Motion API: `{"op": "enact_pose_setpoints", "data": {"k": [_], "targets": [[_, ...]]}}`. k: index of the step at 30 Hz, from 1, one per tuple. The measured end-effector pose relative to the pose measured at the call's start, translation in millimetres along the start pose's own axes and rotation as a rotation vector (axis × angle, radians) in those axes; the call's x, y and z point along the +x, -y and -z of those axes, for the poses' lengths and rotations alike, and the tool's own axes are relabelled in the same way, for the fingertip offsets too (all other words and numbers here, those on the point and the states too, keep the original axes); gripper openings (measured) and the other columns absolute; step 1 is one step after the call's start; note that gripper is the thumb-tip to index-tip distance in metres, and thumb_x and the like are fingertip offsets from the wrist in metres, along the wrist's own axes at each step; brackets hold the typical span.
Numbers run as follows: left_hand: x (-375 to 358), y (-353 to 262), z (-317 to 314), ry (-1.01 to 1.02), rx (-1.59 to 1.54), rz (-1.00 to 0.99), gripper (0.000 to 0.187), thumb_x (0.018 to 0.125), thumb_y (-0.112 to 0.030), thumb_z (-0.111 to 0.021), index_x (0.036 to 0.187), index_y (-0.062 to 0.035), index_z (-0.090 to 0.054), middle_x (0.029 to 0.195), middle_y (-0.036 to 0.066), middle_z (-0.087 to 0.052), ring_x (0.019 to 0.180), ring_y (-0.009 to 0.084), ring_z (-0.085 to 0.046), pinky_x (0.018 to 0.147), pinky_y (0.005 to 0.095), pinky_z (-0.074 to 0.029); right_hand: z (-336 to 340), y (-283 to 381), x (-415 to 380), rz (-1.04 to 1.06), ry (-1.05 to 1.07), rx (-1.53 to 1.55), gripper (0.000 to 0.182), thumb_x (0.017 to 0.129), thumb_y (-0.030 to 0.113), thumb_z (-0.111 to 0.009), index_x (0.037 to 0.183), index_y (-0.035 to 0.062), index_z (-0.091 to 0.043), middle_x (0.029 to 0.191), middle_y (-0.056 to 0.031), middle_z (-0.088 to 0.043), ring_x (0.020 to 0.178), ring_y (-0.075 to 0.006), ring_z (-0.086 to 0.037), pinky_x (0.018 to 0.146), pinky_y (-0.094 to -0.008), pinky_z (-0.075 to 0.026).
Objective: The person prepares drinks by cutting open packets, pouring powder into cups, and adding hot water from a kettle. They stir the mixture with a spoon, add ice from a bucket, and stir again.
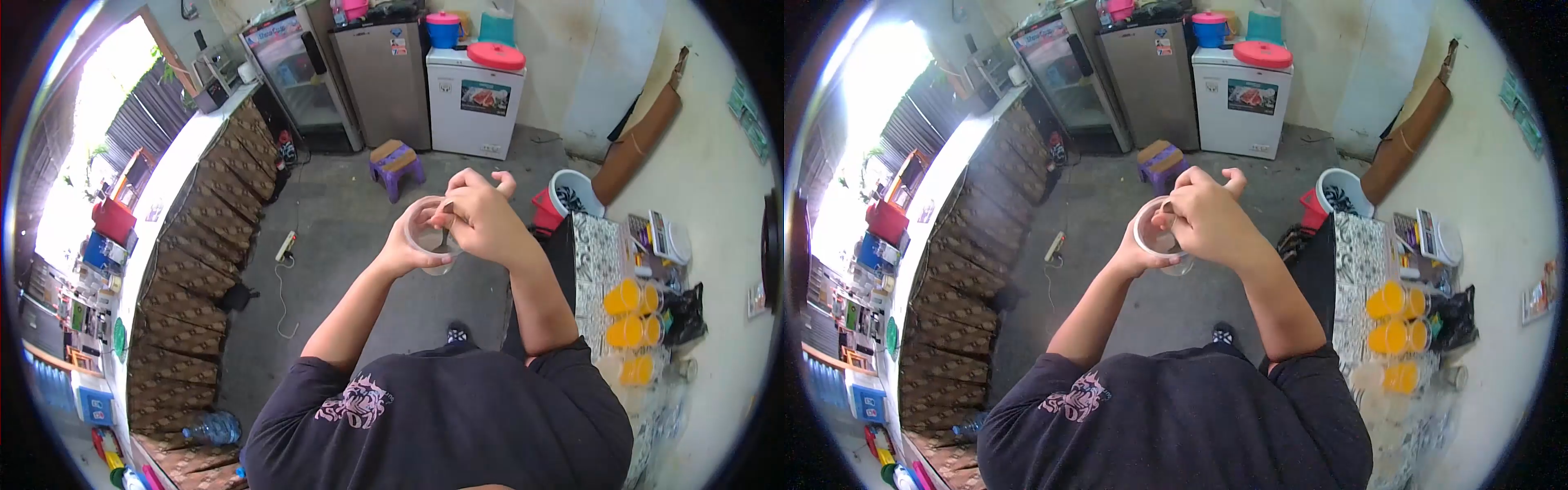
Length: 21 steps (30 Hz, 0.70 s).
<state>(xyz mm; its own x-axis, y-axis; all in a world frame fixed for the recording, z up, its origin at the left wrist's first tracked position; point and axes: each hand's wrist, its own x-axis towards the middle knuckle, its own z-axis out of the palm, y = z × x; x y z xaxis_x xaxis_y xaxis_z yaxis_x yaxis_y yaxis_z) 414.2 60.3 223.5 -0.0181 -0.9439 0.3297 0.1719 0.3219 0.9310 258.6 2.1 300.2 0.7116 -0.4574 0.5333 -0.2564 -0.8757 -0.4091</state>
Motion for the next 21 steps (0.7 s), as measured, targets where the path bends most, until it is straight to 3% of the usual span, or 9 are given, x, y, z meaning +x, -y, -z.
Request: {"op": "enact_pose_setpoints", "data": {"k": [4,5,7,9,12,15,18,21], "targets": [[66,16,14,-0.067,0.010,0.037,0.087,0.048,-0.013,-0.082,0.124,-0.0037,-0.042,0.116,0.006,-0.052,0.111,0.0186,-0.048,0.098,0.0358,-0.036,12,-47,42,0.167,-0.134,-0.150,0.004,0.068,0.013,-0.066,0.067,0.0170,-0.066,0.069,0.0075,-0.057,0.089,-0.0124,-0.050,0.085,-0.0505,-0.021],[80,20,18,-0.091,0.031,0.050,0.087,0.047,-0.013,-0.082,0.124,-0.0039,-0.042,0.116,0.006,-0.052,0.111,0.0190,-0.049,0.098,0.0364,-0.036,8,-65,50,0.242,-0.079,-0.084,0.005,0.067,0.013,-0.066,0.067,0.0183,-0.065,0.070,0.0088,-0.057,0.089,-0.0122,-0.050,0.084,-0.0513,-0.021],[106,19,23,-0.086,-0.068,0.069,0.085,0.047,-0.013,-0.082,0.123,-0.0040,-0.042,0.115,0.007,-0.054,0.109,0.0206,-0.051,0.098,0.0381,-0.036,7,-92,70,0.272,-0.184,-0.021,0.005,0.066,0.014,-0.067,0.067,0.0184,-0.065,0.071,0.0089,-0.058,0.088,-0.0127,-0.050,0.083,-0.0515,-0.021],[132,23,31,-0.122,0.026,0.058,0.085,0.047,-0.013,-0.081,0.122,-0.0041,-0.042,0.114,0.007,-0.054,0.110,0.0207,-0.051,0.098,0.0380,-0.036,2,-114,90,0.310,-0.329,-0.020,0.006,0.066,0.012,-0.066,0.066,0.0176,-0.064,0.071,0.0089,-0.058,0.087,-0.0131,-0.051,0.083,-0.0515,-0.021],[166,41,48,-0.140,0.052,0.062,0.085,0.047,-0.012,-0.081,0.122,-0.0041,-0.042,0.114,0.007,-0.054,0.110,0.0206,-0.050,0.098,0.0378,-0.036,-7,-151,115,0.230,-0.118,-0.028,0.005,0.067,0.014,-0.066,0.067,0.0174,-0.063,0.070,0.0090,-0.058,0.088,-0.0131,-0.051,0.083,-0.0512,-0.021],[207,57,72,-0.109,0.057,0.055,0.086,0.047,-0.012,-0.081,0.123,-0.0037,-0.042,0.114,0.007,-0.053,0.110,0.0206,-0.049,0.098,0.0377,-0.036,-23,-188,144,0.151,-0.255,0.042,0.006,0.066,0.012,-0.065,0.067,0.0174,-0.063,0.070,0.0089,-0.058,0.088,-0.0128,-0.050,0.083,-0.0520,-0.021],[252,72,98,-0.062,0.072,0.019,0.087,0.047,-0.012,-0.081,0.123,-0.0030,-0.041,0.116,0.008,-0.052,0.111,0.0210,-0.048,0.098,0.0377,-0.035,-28,-225,175,0.104,-0.110,-0.030,0.005,0.068,0.013,-0.065,0.066,0.0173,-0.064,0.070,0.0088,-0.058,0.088,-0.0121,-0.049,0.084,-0.0518,-0.021],[302,94,131,-0.023,0.047,0.011,0.089,0.046,-0.012,-0.082,0.124,-0.0020,-0.040,0.116,0.010,-0.051,0.111,0.0220,-0.048,0.097,0.0380,-0.036,-39,-256,212,0.093,-0.311,-0.040,0.007,0.069,0.013,-0.065,0.064,0.0173,-0.063,0.069,0.0088,-0.058,0.088,-0.0122,-0.049,0.084,-0.0513,-0.020]]}}
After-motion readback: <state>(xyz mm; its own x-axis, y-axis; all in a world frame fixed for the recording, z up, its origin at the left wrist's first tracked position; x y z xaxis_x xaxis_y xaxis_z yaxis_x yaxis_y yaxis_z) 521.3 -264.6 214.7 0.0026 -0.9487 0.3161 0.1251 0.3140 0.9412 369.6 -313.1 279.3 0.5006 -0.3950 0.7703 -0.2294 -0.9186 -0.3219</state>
